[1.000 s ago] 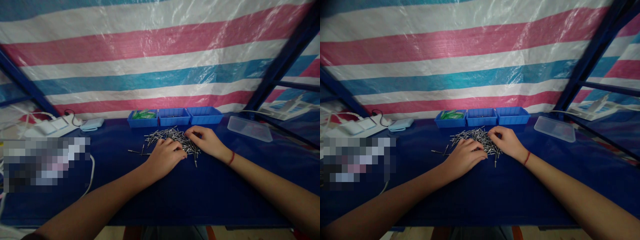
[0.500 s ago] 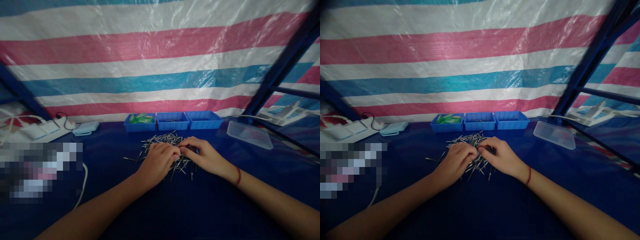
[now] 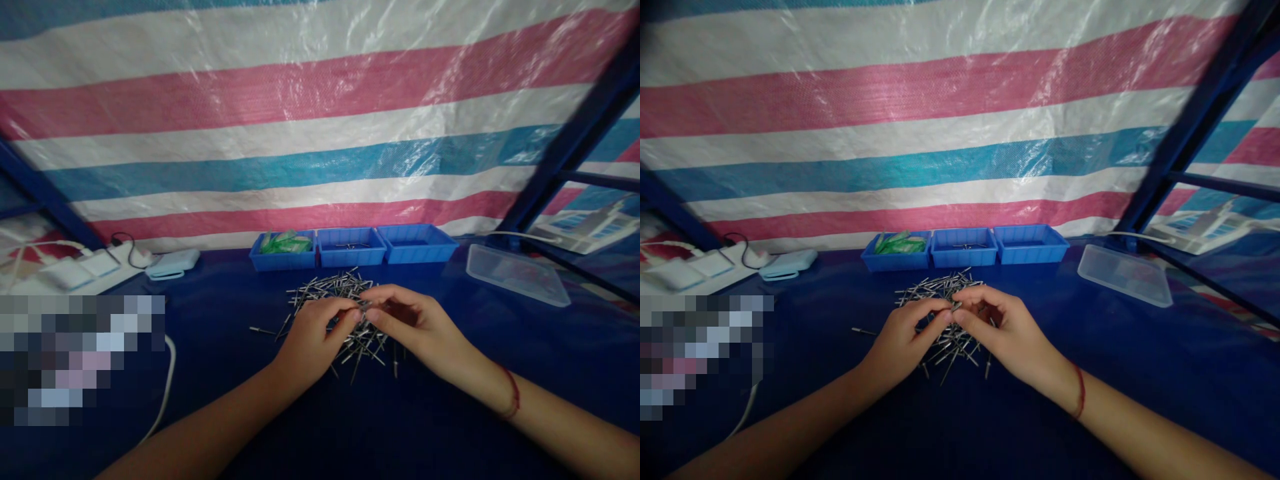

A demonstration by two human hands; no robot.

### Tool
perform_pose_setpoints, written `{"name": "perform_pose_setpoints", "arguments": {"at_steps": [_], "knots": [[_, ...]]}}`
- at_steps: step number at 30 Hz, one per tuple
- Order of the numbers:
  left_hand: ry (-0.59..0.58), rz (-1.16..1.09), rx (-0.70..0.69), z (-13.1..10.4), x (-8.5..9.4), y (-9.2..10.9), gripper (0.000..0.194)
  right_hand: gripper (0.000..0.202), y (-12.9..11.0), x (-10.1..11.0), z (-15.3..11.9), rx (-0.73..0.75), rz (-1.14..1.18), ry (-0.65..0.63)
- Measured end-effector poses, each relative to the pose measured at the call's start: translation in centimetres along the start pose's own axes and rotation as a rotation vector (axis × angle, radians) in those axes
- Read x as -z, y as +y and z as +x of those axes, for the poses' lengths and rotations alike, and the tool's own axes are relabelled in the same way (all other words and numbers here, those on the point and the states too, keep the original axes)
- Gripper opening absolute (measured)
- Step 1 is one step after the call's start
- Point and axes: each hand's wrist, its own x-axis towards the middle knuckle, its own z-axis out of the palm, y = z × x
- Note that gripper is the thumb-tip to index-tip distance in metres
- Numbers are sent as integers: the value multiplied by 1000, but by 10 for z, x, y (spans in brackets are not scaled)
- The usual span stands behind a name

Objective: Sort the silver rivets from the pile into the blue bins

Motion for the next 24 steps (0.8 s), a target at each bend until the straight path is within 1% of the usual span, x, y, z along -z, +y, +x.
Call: {"name": "perform_pose_setpoints", "arguments": {"at_steps": [4,9,14,17,20,24], "knots": [[39,-9,-38,-1,-2,2,8,15,1,-2,-2,46,-82,53],[34,-20,-71,-2,-4,5,7,13,-4,0,-4,144,-146,28],[82,-87,17,-2,-3,3,6,12,-3,2,-1,206,-209,52],[124,-98,15,-3,-2,3,7,13,-1,2,0,214,-252,60],[154,-98,1,-4,-1,5,7,12,-1,2,0,236,-299,46],[169,-98,8,-4,3,9,16,14,-6,0,-2,280,-370,-42]]}}
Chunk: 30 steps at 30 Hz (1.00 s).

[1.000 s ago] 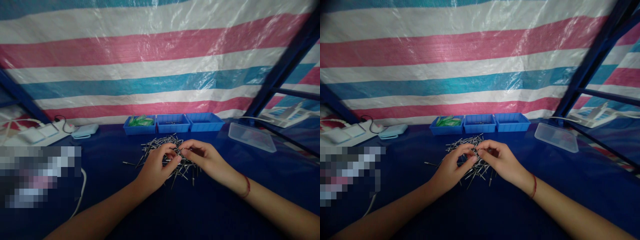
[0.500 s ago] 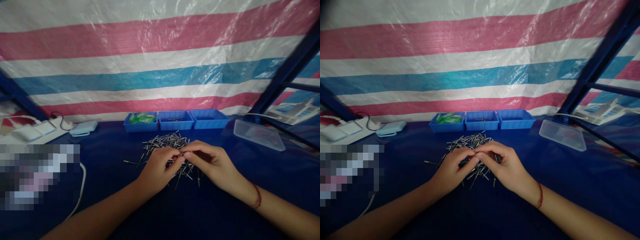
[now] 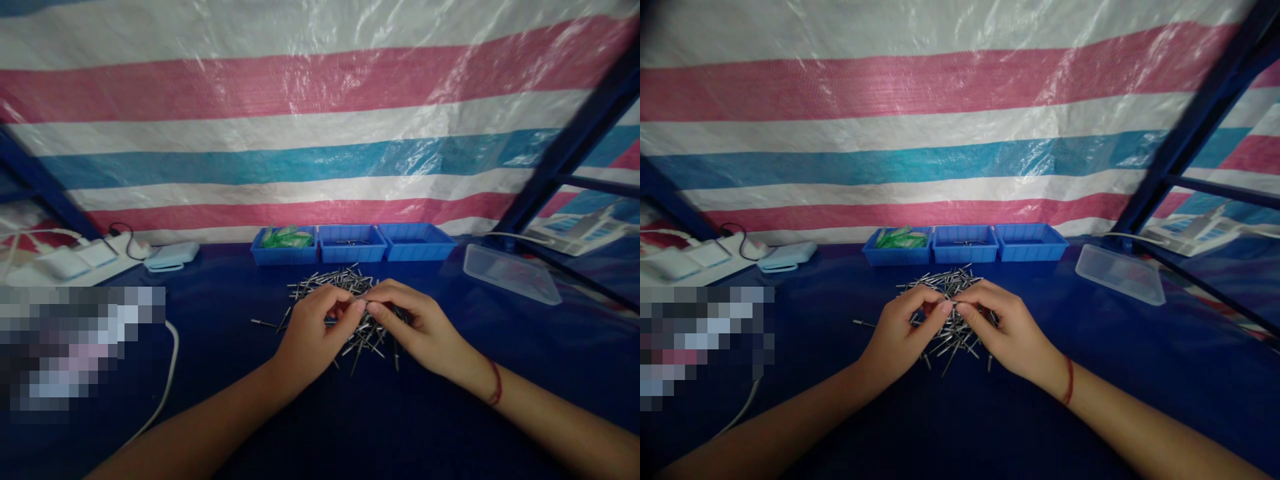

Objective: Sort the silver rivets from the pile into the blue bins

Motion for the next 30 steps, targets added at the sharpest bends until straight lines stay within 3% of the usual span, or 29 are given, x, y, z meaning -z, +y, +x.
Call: {"name": "perform_pose_setpoints", "arguments": {"at_steps": [2,4,8,10,13,17,21,30], "knots": [[-19,-1,7,1,2,2,18,15,-1,2,4,42,-80,29],[-45,-11,13,2,5,2,17,16,3,7,14,79,-206,151],[-76,-16,-5,4,10,-1,18,23,27,21,56,75,-463,353],[-90,6,-25,5,13,-4,19,25,43,26,77,68,-581,368],[-152,70,-77,7,17,-9,20,26,61,30,92,27,-715,293],[-288,241,-148,11,22,-11,18,23,69,28,72,5,-673,273],[-414,435,-127,13,24,-13,21,20,72,23,40,-2,-579,244],[-397,395,-105,15,22,-29,16,19,71,16,32,-117,-372,172]]}}
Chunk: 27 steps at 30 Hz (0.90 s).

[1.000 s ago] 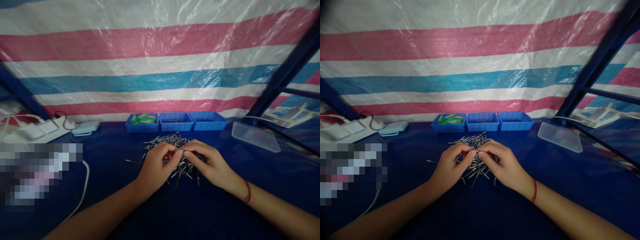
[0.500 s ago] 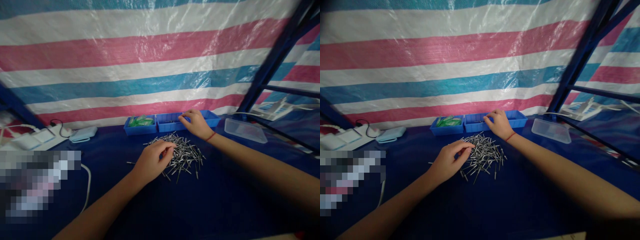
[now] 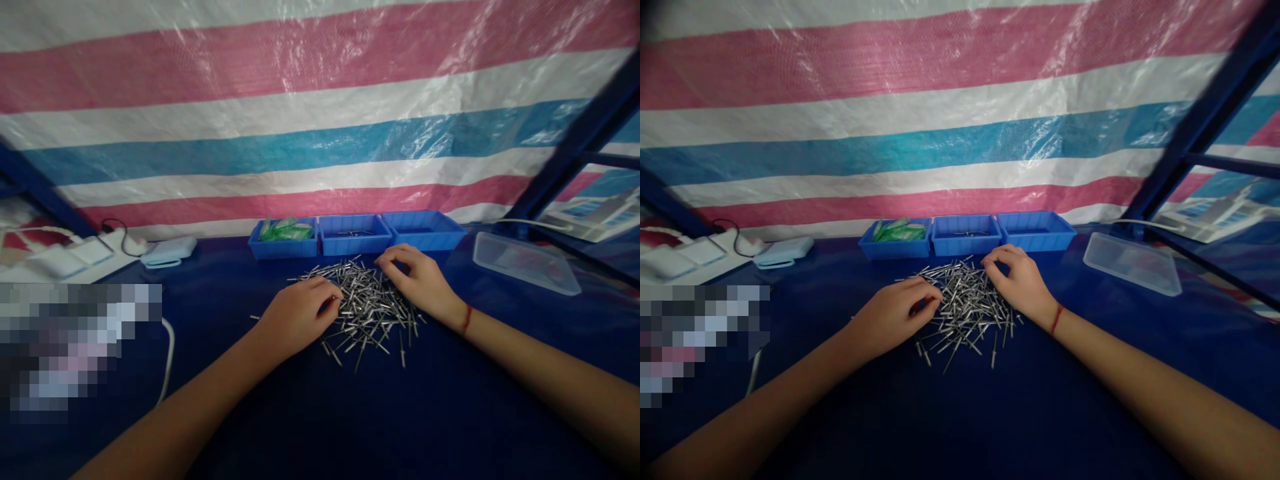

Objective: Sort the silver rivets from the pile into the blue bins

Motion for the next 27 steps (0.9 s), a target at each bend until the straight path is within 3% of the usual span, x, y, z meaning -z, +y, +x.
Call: {"name": "perform_pose_setpoints", "arguments": {"at_steps": [4,9,16,27], "knots": [[31,-65,-86,1,-1,9,13,19,0,1,-1,-64,33,1],[-80,0,-205,-2,0,22,14,18,4,0,-2,-54,42,-8],[-192,61,-195,-4,-1,27,12,19,1,1,-1,-61,47,-4],[-193,143,-174,-7,-11,35,16,18,0,0,-2,-59,48,-19]]}}
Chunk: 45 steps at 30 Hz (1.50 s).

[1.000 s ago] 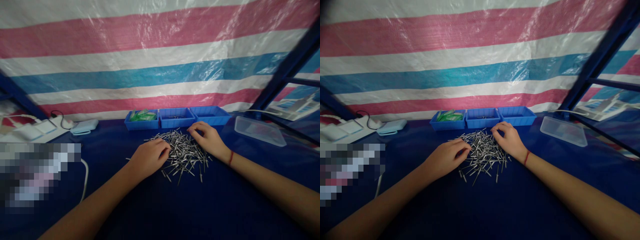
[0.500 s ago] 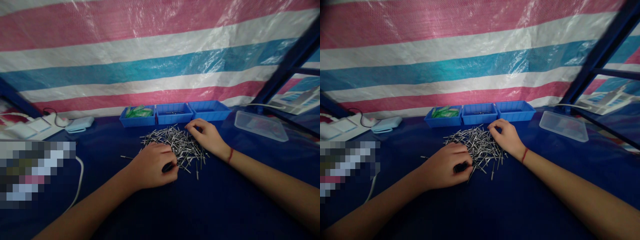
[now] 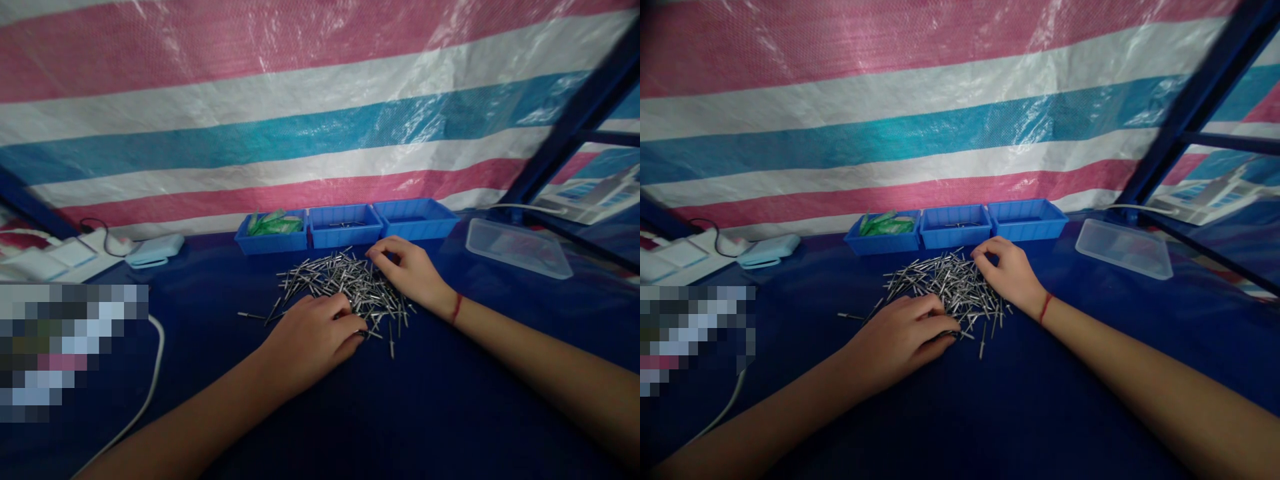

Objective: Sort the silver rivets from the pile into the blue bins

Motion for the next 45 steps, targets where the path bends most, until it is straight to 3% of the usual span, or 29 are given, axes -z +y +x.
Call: {"name": "perform_pose_setpoints", "arguments": {"at_steps": [8,20,39,45], "knots": [[40,150,-62,0,-4,0,14,18,-2,1,1,3,-1,-3],[114,80,-26,0,1,1,12,16,0,-1,0,18,-1,5],[-20,8,-48,0,6,-10,15,17,-2,0,0,13,9,-16],[121,-224,-29,1,13,-6,15,17,-10,3,-1,90,24,35]]}}
